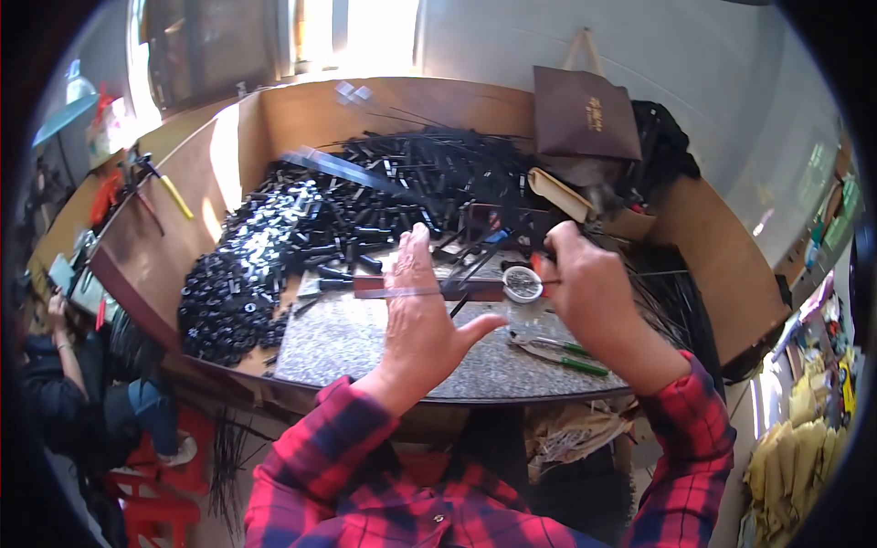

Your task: Gathering black wire bundles and attaching connectors using manual assembly tools and crimping pliers.

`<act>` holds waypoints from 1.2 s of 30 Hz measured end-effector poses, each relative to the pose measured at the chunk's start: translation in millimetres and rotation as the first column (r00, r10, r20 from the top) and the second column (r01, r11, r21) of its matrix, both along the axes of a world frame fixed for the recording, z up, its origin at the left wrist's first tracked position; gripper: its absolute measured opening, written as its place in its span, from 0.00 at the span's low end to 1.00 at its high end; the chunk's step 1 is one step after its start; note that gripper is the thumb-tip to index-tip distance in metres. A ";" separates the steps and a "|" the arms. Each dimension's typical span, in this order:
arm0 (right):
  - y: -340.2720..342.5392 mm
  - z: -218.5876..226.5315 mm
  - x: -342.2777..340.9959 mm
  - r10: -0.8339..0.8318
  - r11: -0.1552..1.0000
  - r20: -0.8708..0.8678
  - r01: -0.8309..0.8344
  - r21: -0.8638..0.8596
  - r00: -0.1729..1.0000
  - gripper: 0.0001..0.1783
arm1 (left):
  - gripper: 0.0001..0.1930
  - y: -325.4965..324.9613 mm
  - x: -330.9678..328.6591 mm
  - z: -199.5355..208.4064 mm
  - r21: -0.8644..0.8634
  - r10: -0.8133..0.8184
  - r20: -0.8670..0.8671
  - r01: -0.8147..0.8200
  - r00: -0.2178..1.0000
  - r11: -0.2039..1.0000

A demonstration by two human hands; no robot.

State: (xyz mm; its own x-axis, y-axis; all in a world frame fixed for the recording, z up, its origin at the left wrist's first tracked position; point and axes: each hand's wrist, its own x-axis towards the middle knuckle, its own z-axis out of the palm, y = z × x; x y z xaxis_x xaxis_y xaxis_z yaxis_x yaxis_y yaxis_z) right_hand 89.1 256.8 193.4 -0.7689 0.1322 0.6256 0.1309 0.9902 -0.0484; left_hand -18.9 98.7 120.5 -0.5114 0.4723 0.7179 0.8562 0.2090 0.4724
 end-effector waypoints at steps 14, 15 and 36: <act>-67.6 -26.0 9.7 0.519 0.789 0.223 -0.363 -0.495 0.825 0.13 | 0.09 -59.9 -75.0 16.5 0.561 -0.337 0.406 0.059 0.849 0.826; -69.2 -21.0 16.0 0.550 0.746 0.229 -0.350 -0.567 0.803 0.14 | 0.08 -65.5 -73.2 17.9 0.515 -0.340 0.439 0.077 0.831 0.853; -84.3 -213.5 45.0 0.620 0.264 0.274 0.133 -0.955 0.735 0.16 | 0.15 -14.4 -88.9 -32.8 0.008 -0.630 0.224 0.645 0.744 0.764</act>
State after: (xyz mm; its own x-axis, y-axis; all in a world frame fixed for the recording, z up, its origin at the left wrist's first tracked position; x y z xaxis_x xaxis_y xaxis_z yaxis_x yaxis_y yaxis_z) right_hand 134.1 172.5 -20.1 -0.9634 0.0199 -0.2673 0.2604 0.3072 -0.9153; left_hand -107.8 84.3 87.6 -0.2019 0.7826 0.5889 0.6885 -0.3142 0.6536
